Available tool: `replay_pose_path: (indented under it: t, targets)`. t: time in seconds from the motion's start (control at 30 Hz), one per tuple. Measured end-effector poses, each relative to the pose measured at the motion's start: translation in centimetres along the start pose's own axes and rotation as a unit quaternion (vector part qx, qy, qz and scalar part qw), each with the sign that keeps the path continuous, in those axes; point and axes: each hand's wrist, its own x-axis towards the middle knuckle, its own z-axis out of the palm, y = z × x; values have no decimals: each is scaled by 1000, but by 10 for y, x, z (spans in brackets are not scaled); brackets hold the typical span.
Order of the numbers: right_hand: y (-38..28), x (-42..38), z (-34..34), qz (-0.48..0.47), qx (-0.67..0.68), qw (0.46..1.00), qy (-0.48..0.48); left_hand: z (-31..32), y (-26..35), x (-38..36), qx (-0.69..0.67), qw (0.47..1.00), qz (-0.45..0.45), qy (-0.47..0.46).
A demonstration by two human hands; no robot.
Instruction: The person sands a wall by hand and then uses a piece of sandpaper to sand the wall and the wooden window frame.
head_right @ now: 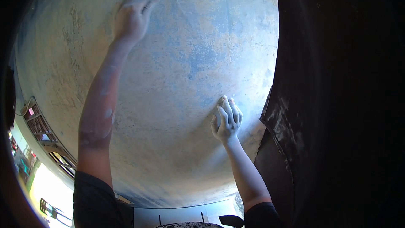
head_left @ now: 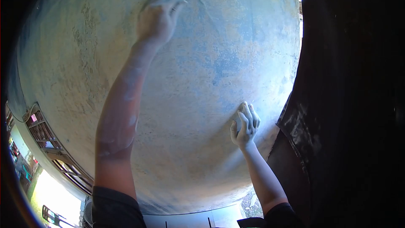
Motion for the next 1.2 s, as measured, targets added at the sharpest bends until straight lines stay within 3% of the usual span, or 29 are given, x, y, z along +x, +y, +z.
replay_pose_path:
  t: [0.03,0.1,0.13,0.2,0.27,0.37,0.47,0.53,0.57,0.63,0.67,0.73,0.8,0.83,0.9,0.93,1.0,1.07,1.13,1.2]
  targets:
    - [0,1,0,1,-3,1000,0,4,-1,-2,-3,1000,1,1]
    - [0,1,-2,9,-6,1000,-9,10,7,-17,129,990,-39,29]
    - [2,2,-1,10,-12,1000,-7,6,33,-28,32,999,4,-9]
    - [2,1,-2,7,-13,1000,-13,5,65,-58,12,971,203,-124]
    - [4,2,-5,9,-17,1000,-13,3,99,-101,-121,923,274,-243]
    - [6,5,-10,6,-23,1000,-17,3,87,-93,-139,898,337,-247]
    - [8,5,-13,8,-27,1000,-14,0,47,-31,-85,954,243,-153]
    - [10,6,-17,13,-29,999,-16,2,16,5,5,992,109,-68]
    - [10,8,-18,13,-28,999,-17,8,13,11,2,991,109,-71]
    - [8,7,-21,18,-31,999,-17,15,20,18,14,1000,-10,19]
    - [8,8,-21,17,-32,999,-24,21,38,12,52,998,-6,20]
    - [4,9,-22,18,-38,999,-31,24,69,-3,26,974,186,-123]
    - [-2,9,-21,40,-36,998,-30,29,107,-33,-85,913,315,-244]
    - [-8,11,-22,42,-42,998,-31,31,108,-38,-90,913,316,-242]
    - [-20,15,-15,90,-16,996,-5,32,104,-44,-209,836,402,-309]
    - [-27,17,-10,119,0,993,-4,31,93,-27,-144,840,464,-240]
    - [-39,25,0,150,18,988,20,12,64,7,-44,898,373,-230]
    - [-52,38,3,195,49,979,30,-6,42,45,-57,943,82,-319]
    - [-57,42,6,202,28,979,28,11,13,51,-54,997,14,-45]
    - [-59,42,8,214,7,976,30,24,28,43,8,998,44,-38]
